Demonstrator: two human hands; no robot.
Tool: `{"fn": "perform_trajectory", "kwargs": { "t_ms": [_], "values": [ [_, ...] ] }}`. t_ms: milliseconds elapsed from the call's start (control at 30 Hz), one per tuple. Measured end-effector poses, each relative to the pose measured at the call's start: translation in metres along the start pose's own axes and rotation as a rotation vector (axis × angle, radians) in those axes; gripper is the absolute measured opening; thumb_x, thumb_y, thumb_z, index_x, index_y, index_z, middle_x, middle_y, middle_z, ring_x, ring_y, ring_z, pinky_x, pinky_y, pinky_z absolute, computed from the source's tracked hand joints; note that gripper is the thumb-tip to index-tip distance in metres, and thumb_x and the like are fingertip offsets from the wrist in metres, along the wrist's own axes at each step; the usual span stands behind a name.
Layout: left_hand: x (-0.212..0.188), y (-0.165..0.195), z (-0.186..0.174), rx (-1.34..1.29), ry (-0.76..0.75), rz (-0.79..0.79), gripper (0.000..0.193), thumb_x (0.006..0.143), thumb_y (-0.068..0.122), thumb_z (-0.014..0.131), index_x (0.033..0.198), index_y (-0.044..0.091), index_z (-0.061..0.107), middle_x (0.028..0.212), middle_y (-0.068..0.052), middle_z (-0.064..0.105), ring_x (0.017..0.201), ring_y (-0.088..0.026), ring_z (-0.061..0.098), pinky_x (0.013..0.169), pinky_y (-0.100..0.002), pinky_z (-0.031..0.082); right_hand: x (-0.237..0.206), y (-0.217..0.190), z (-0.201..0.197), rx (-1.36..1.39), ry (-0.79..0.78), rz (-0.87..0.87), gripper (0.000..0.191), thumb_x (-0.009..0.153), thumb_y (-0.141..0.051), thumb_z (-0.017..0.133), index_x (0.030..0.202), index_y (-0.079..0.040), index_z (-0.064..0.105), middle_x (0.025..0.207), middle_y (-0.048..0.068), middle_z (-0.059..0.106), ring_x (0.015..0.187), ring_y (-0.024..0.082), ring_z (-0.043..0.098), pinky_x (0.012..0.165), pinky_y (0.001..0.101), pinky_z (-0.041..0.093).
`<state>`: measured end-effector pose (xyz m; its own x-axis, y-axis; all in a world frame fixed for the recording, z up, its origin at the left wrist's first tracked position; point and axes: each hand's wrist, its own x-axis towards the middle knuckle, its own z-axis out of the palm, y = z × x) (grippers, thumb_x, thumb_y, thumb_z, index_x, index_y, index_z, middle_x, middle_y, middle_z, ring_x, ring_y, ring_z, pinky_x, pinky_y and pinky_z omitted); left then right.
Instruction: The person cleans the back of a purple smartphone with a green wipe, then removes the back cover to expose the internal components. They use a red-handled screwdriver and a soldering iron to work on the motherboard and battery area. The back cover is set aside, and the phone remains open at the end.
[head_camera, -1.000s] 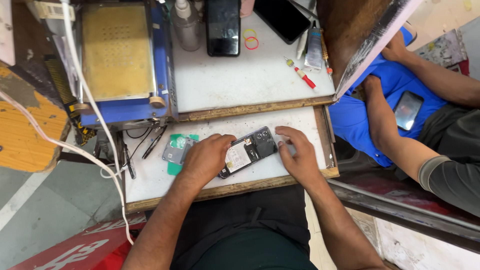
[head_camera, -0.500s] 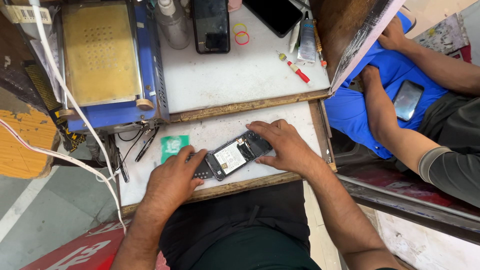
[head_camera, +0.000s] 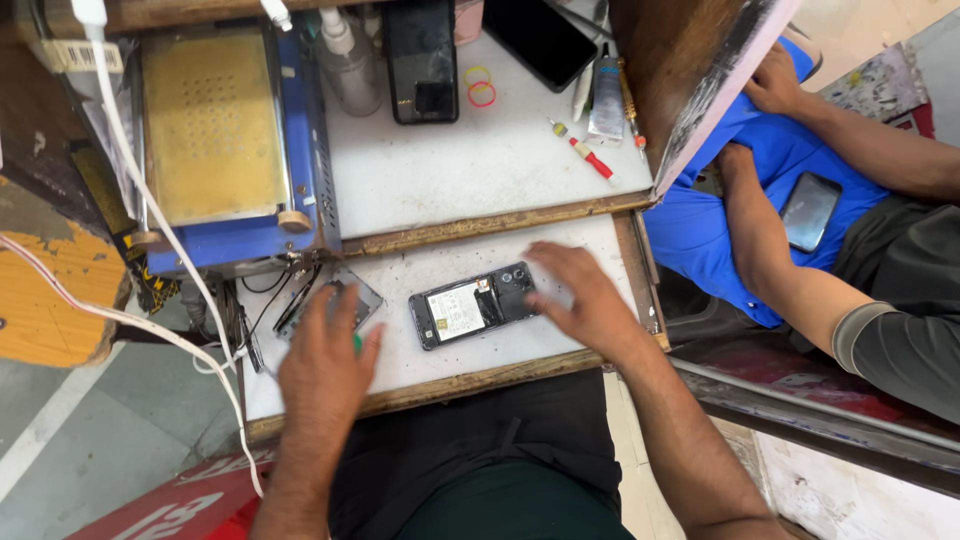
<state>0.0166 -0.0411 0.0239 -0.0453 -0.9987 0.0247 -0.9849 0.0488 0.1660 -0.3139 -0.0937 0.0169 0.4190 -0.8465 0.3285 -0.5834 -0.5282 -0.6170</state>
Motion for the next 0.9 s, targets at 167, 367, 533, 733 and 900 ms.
{"fn": "perform_trajectory", "kwargs": {
  "t_ms": [167,367,533,733,900],
  "values": [
    [0.007,0.041,0.017,-0.053,-0.160,0.237,0.086,0.080,0.053,0.077,0.152,0.015,0.048,0.153,-0.020,0.047,0.115,-0.032,0.060,0.083,-0.041,0.061,0.029,0.024,-0.028,-0.290,0.387,0.166,0.042,0.098,-0.007,0.072,0.138,-0.006,0.061,0.139,0.016,0.063,0.112,0.032,0.069,0.094,0.0414,0.058],
    [0.018,0.033,0.024,-0.156,-0.186,0.324,0.076,0.083,0.049,0.078,0.144,0.014,0.050,0.148,-0.010,0.052,0.106,-0.025,0.064,0.084,-0.040,0.061,0.058,0.038,-0.036,-0.360,0.318,0.444,0.030,0.097,-0.007,0.072,0.127,-0.009,0.068,0.114,0.015,0.073,0.086,0.031,0.070,0.080,0.0422,0.055],
    [0.017,0.027,0.025,-0.185,-0.248,0.362,0.071,0.084,0.045,0.078,0.142,0.014,0.051,0.146,-0.014,0.052,0.113,-0.027,0.064,0.089,-0.043,0.059,0.041,0.029,-0.029,0.061,0.464,0.390,0.015,0.107,-0.006,0.062,0.122,-0.002,0.063,0.094,0.010,0.070,0.080,0.017,0.069,0.071,0.0292,0.055],
    [0.022,0.025,0.023,-0.189,-0.281,0.396,0.067,0.086,0.040,0.077,0.142,0.014,0.051,0.149,-0.016,0.049,0.117,-0.029,0.063,0.092,-0.045,0.058,0.001,0.019,0.003,0.236,0.466,0.221,0.011,0.110,-0.005,0.056,0.119,0.001,0.058,0.095,0.007,0.066,0.081,0.010,0.067,0.071,0.0239,0.057],
    [0.006,0.012,0.012,-0.131,-0.031,0.255,0.074,0.082,0.050,0.076,0.141,0.011,0.055,0.146,-0.018,0.051,0.126,-0.037,0.056,0.102,-0.055,0.049,-0.016,0.025,0.041,0.368,0.392,0.185,0.013,0.109,-0.010,0.056,0.119,-0.001,0.056,0.089,0.004,0.065,0.076,0.010,0.062,0.068,0.0243,0.053]
  ]
}}
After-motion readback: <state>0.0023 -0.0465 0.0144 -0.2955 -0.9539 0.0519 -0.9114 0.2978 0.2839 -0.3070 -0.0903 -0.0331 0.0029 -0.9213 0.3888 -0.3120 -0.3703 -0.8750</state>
